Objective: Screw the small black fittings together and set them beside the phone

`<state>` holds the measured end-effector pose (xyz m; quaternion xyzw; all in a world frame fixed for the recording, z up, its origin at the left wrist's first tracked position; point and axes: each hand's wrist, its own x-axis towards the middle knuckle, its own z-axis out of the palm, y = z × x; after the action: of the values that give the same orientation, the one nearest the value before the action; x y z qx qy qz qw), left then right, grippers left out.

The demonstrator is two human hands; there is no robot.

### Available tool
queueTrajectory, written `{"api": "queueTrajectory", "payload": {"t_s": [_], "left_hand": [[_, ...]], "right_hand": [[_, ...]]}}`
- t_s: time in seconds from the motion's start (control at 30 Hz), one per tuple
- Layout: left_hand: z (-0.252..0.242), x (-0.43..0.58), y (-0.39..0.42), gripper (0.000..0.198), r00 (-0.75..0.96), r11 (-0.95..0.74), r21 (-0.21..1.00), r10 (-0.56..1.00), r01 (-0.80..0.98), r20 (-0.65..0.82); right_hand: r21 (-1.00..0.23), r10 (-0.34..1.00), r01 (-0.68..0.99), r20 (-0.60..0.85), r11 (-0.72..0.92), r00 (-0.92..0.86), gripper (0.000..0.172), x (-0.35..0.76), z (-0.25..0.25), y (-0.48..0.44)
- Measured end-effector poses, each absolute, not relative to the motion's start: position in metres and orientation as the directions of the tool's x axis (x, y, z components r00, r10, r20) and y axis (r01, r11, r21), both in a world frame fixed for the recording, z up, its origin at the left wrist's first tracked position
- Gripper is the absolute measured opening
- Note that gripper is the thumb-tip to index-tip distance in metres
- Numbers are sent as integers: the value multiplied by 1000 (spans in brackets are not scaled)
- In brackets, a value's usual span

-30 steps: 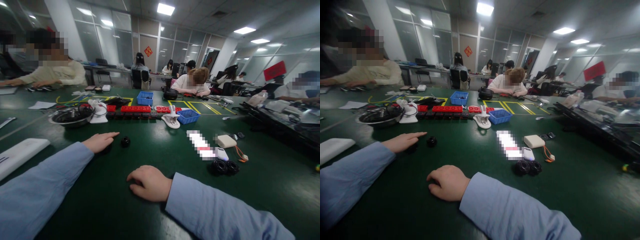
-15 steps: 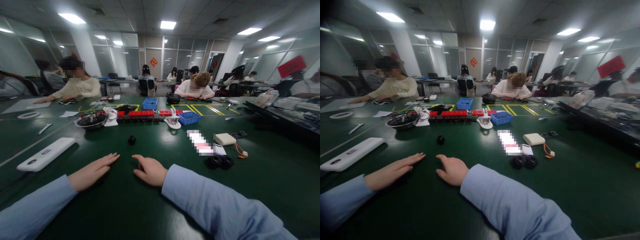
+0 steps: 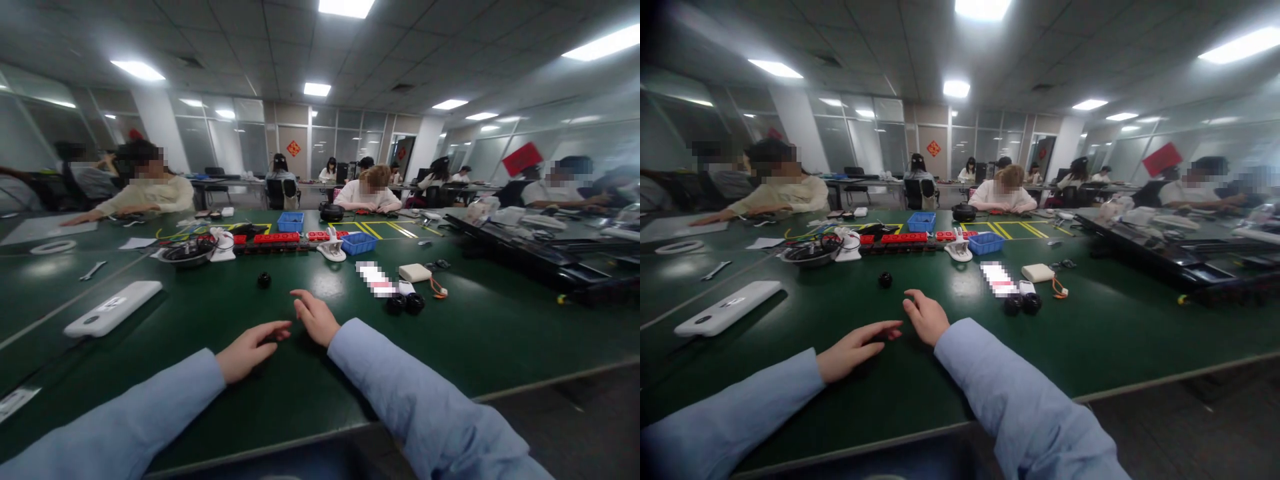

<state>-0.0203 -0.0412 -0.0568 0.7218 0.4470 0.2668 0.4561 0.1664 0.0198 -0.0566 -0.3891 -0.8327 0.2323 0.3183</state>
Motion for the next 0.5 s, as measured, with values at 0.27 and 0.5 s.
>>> {"api": "queueTrajectory", "payload": {"t_s": [0.27, 0.5], "left_hand": [[-70, 22, -52, 49, 458, -176, 945, 889, 276, 32], [-64, 39, -59, 47, 500, -114, 977, 866, 180, 9]], "right_hand": [[-667, 849, 535, 328, 519, -414, 34, 161, -62, 19], [-723, 865, 518, 228, 457, -446, 29, 156, -66, 15]]}}
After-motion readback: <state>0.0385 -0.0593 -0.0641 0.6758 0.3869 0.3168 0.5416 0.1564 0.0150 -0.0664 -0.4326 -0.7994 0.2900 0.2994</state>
